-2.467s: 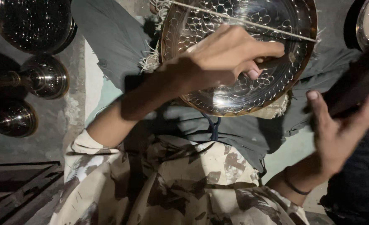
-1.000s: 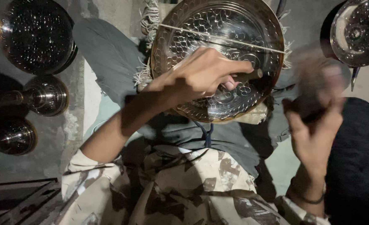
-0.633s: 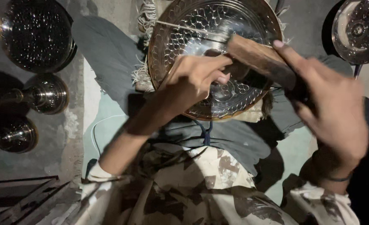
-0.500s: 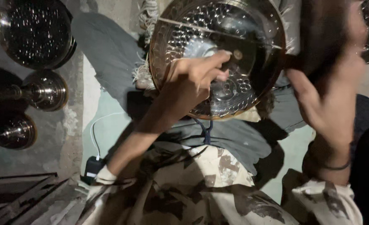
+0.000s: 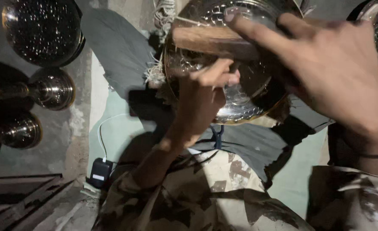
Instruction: The person sits on the floor with a decorated brass plate on a cloth cushion and engraves patterns into it, holding a small punch against the surface with one hand and striking it with a wooden mallet held in the other hand, repositioning the punch repeatedly across the plate.
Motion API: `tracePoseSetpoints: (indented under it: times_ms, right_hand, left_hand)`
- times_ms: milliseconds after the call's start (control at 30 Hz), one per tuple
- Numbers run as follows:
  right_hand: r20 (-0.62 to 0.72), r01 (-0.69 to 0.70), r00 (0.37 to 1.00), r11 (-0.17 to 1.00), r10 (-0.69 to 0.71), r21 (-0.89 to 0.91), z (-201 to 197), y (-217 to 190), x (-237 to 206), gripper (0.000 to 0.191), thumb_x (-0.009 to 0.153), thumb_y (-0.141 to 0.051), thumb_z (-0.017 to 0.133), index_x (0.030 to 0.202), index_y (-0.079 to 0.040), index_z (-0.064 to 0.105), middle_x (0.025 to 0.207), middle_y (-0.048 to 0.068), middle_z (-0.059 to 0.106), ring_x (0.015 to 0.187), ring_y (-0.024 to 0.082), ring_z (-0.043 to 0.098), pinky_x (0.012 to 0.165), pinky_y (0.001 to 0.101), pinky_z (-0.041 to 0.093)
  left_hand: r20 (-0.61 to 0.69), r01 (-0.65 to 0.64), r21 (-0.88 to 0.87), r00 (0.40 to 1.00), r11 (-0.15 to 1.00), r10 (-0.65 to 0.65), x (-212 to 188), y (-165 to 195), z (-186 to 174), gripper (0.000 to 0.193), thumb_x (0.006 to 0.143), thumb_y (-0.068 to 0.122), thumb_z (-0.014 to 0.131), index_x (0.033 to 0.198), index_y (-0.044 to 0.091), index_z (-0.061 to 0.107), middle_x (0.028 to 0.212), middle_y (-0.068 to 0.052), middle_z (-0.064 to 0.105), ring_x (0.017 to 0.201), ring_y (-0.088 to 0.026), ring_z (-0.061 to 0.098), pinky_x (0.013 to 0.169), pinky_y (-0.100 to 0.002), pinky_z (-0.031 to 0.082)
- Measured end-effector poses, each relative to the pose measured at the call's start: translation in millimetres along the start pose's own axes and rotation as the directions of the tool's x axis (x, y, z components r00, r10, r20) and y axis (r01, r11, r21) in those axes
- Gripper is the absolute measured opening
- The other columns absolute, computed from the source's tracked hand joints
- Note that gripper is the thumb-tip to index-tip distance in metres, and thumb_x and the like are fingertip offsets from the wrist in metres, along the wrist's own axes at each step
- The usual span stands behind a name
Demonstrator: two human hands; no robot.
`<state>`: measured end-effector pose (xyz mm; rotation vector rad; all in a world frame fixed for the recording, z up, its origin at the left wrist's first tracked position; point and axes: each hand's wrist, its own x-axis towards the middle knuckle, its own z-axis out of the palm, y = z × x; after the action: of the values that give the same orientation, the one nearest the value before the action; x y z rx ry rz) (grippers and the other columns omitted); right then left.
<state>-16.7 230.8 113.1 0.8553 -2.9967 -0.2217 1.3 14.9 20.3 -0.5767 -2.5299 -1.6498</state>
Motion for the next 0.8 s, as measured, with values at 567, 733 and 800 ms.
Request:
tracePoseSetpoints:
  times_ms: [567, 733, 800]
  right_hand:
    - [0.153, -0.11, 0.983, 0.992, 0.099, 0.069, -12, -1, -20, 0.108, 0.073, -0.019, 0.075, 0.166, -0.025, 0.022, 0.145, 0.018, 0.058, 0.116, 0.032, 0.067, 0.099, 0.0413, 0.055]
    - [-0.27, -0.064, 0.644, 0.402, 0.716, 0.913, 82, -26, -97, 0.07, 0.11, 0.009, 0.067, 0.164, -0.002, 0.024, 0.161, 0.018, 0.041, 0.14, 0.026, 0.05, 0.121, 0.0395, 0.044]
    - [-0.338, -0.185, 0.437, 0.45, 0.834, 0.873, 134, -31, -117, 0.08, 0.109, -0.001, 0.075, 0.167, -0.002, 0.019, 0.169, 0.018, 0.03, 0.146, 0.026, 0.039, 0.125, 0.0378, 0.033]
  left_hand:
    - [-0.167, -0.108, -0.029, 0.981, 0.994, 0.102, -14, -16, 2, 0.01, 0.112, 0.004, 0.057, 0.118, 0.011, 0.058, 0.102, -0.007, 0.075, 0.079, -0.012, 0.077, 0.061, -0.024, 0.062]
    - [-0.002, -0.288, 0.079, 0.957, 0.954, 0.289, 15, -30, -7, 0.017, 0.111, 0.01, 0.063, 0.128, 0.01, 0.064, 0.098, -0.007, 0.078, 0.072, -0.007, 0.073, 0.052, -0.019, 0.054]
    - [0.105, -0.376, -0.032, 0.92, 0.926, 0.377, 27, -33, -5, 0.02, 0.109, 0.009, 0.064, 0.129, 0.008, 0.064, 0.101, -0.009, 0.079, 0.07, -0.008, 0.073, 0.051, -0.02, 0.052]
